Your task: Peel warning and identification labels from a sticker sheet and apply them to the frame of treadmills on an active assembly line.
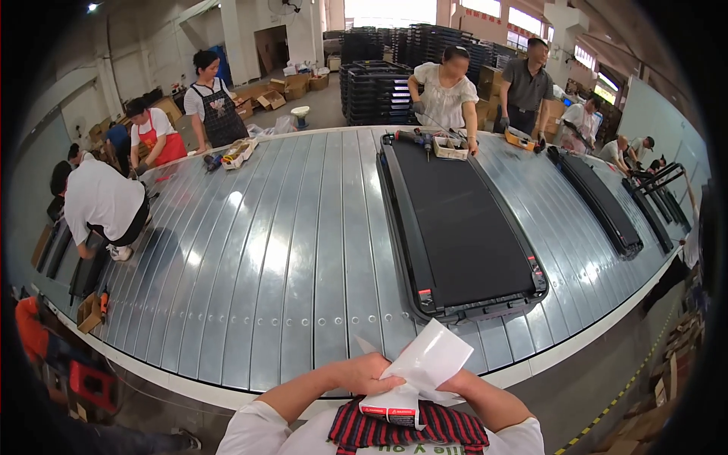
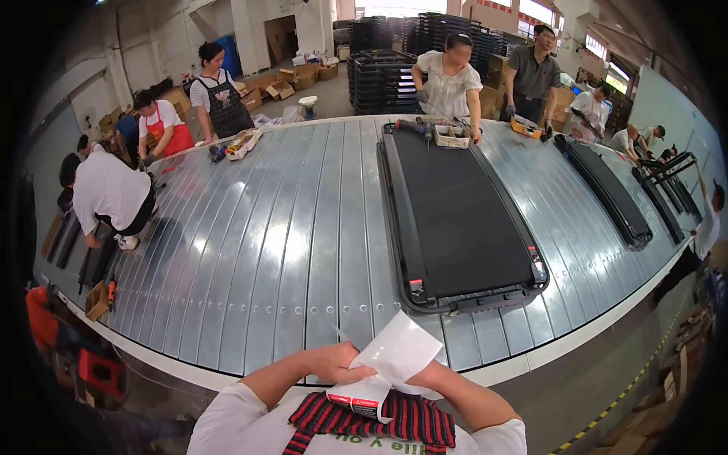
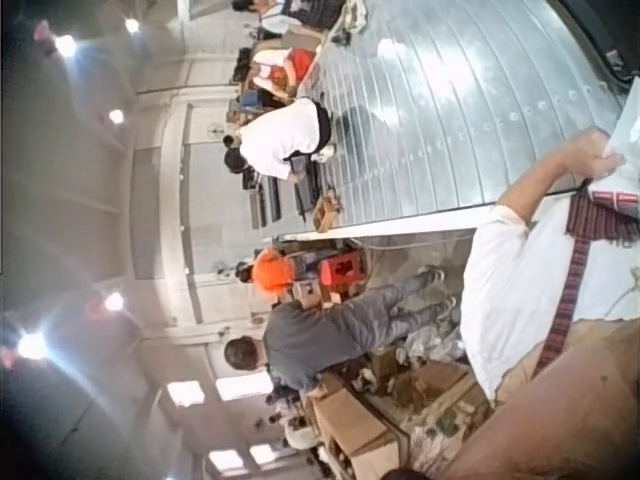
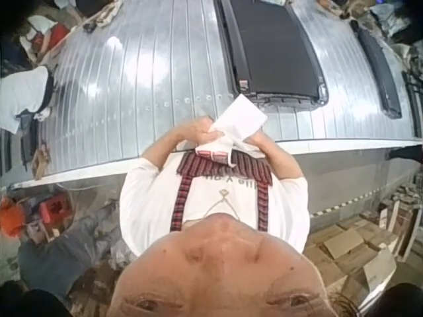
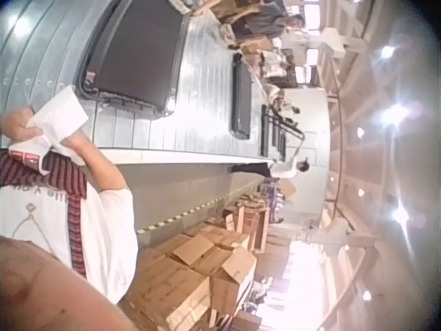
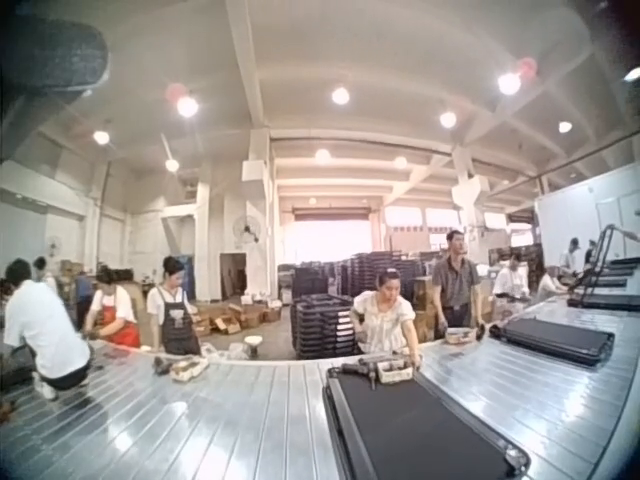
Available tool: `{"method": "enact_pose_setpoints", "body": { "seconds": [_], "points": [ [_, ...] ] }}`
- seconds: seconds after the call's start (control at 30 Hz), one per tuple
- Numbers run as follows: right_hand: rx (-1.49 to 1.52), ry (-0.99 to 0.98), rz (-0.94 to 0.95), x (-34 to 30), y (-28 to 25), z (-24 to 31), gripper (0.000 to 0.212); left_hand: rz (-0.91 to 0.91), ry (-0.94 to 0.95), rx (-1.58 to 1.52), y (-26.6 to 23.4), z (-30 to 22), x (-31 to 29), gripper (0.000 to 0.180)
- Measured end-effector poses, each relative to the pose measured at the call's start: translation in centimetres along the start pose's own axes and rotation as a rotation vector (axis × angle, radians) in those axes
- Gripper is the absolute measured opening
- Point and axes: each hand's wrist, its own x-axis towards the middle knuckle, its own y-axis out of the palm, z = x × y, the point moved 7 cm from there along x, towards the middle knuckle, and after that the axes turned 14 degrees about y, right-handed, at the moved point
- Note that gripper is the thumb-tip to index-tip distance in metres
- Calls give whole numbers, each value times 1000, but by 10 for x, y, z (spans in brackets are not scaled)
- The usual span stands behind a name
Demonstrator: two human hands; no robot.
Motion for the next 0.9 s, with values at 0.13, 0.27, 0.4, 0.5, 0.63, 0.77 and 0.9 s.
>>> {"method": "enact_pose_setpoints", "body": {
  "seconds": [0.13, 0.27, 0.4, 0.5, 0.63, 0.77, 0.9],
  "points": [
    [166, 53, 144, 12, 13, 19, 31, 51, 87, 39, -2, 4, -14, 37],
    [216, 105, 192, 15, 23, 37, 28, 91, 112, 37, -8, 11, -28, 36],
    [253, -59, 164, 20, 34, 44, 27, 144, 175, 84, -7, 18, -43, 37],
    [296, -73, 264, 22, 45, 50, 25, 227, 108, 102, -1, 14, -52, 38],
    [189, -20, 282, 20, 55, 49, 23, 131, 39, 24, 8, 14, -60, 39],
    [287, -10, 267, 20, 59, 24, 24, -35, 50, 68, 11, 18, -56, 37],
    [-227, -165, 108, 26, 54, -28, 33, -281, 56, 122, 9, 22, -46, 35]
  ]
}}
